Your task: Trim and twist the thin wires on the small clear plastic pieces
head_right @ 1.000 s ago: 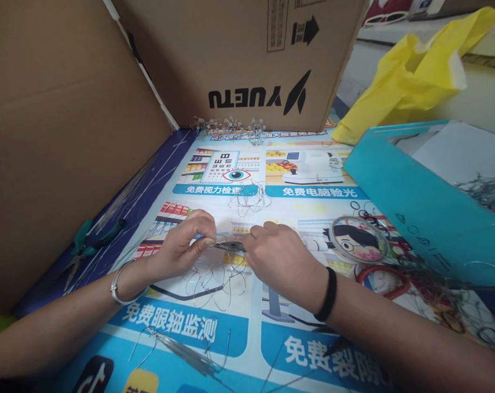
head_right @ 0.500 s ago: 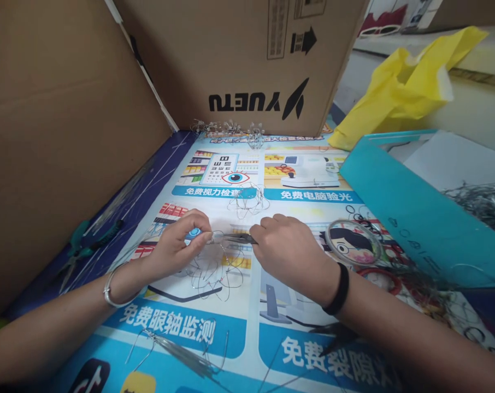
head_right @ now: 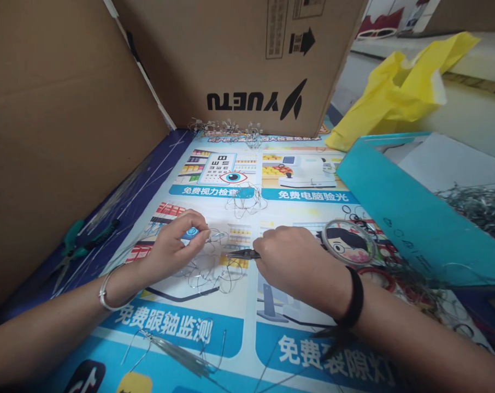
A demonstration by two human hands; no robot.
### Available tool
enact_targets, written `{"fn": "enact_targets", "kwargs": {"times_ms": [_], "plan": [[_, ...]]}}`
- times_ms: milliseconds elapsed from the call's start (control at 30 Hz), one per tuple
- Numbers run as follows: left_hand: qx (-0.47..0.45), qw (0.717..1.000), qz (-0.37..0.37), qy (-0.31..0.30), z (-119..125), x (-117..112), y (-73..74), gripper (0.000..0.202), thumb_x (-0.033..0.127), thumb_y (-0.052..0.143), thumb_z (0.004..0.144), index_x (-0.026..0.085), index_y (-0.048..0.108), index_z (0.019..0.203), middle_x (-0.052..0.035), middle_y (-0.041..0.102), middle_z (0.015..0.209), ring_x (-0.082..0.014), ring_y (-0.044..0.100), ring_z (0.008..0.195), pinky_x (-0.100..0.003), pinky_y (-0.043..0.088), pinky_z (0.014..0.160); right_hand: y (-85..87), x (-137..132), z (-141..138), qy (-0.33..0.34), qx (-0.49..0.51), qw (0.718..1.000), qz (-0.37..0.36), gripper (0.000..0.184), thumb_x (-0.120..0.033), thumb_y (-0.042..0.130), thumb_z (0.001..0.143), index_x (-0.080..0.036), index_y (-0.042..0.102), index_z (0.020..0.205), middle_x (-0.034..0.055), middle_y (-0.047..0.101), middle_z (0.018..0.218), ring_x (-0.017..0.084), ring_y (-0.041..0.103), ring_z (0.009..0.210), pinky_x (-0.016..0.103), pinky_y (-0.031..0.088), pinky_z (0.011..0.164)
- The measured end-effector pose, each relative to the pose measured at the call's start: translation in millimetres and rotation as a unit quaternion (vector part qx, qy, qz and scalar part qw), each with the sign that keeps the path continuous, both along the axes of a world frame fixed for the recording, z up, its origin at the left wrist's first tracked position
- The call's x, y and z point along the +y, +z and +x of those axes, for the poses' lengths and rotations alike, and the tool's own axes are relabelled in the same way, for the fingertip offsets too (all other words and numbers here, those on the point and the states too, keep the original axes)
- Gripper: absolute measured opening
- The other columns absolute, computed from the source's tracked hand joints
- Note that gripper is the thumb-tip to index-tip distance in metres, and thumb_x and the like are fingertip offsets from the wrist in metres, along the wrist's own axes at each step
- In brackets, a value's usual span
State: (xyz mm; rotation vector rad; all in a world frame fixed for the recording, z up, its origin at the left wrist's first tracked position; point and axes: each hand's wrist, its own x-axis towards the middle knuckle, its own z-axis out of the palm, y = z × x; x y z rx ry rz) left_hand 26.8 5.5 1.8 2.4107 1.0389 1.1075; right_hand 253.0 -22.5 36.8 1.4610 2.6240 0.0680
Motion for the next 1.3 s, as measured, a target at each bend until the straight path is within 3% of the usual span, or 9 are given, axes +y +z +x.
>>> {"fn": "enact_targets", "kwargs": {"times_ms": [467, 1033, 1300], "plan": [[0.010, 0.999, -0.037, -0.007, 0.6, -0.4, -0.7, 0.008, 0.013, 0.048, 0.081, 0.016, 0.049, 0.074, -0.0013, 0.054, 0.071, -0.0113, 0.050, 0.067, -0.025, 0.041, 0.063, -5.0, 5.3, -0.8, 0.000, -0.005, 1.000, 0.002, 0.019, -0.024, 0.045, 0.079, -0.021, 0.062, 0.073, 0.0046, 0.068, 0.074, 0.021, 0.061, 0.066, 0.027, 0.028, 0.051], [0.009, 0.999, 0.011, 0.041, 3.8, -2.3, 1.3, 0.008, 0.011, 0.049, 0.079, 0.017, 0.049, 0.074, -0.0005, 0.055, 0.069, -0.0119, 0.050, 0.067, -0.026, 0.042, 0.063, -5.2, 6.1, 4.8, -0.003, 0.010, 1.000, -0.021, 0.024, -0.031, 0.043, 0.080, -0.021, 0.062, 0.071, 0.0042, 0.068, 0.072, 0.020, 0.061, 0.065, 0.027, 0.025, 0.051], [0.008, 0.999, -0.019, 0.033, 4.0, -3.1, -0.2, 0.007, 0.012, 0.048, 0.080, 0.017, 0.050, 0.075, -0.0006, 0.055, 0.070, -0.0113, 0.051, 0.066, -0.025, 0.042, 0.062, -7.6, 7.1, 2.6, -0.006, -0.009, 1.000, -0.006, 0.021, -0.029, 0.045, 0.078, -0.020, 0.063, 0.072, 0.0055, 0.067, 0.074, 0.020, 0.060, 0.065, 0.026, 0.023, 0.049]]}}
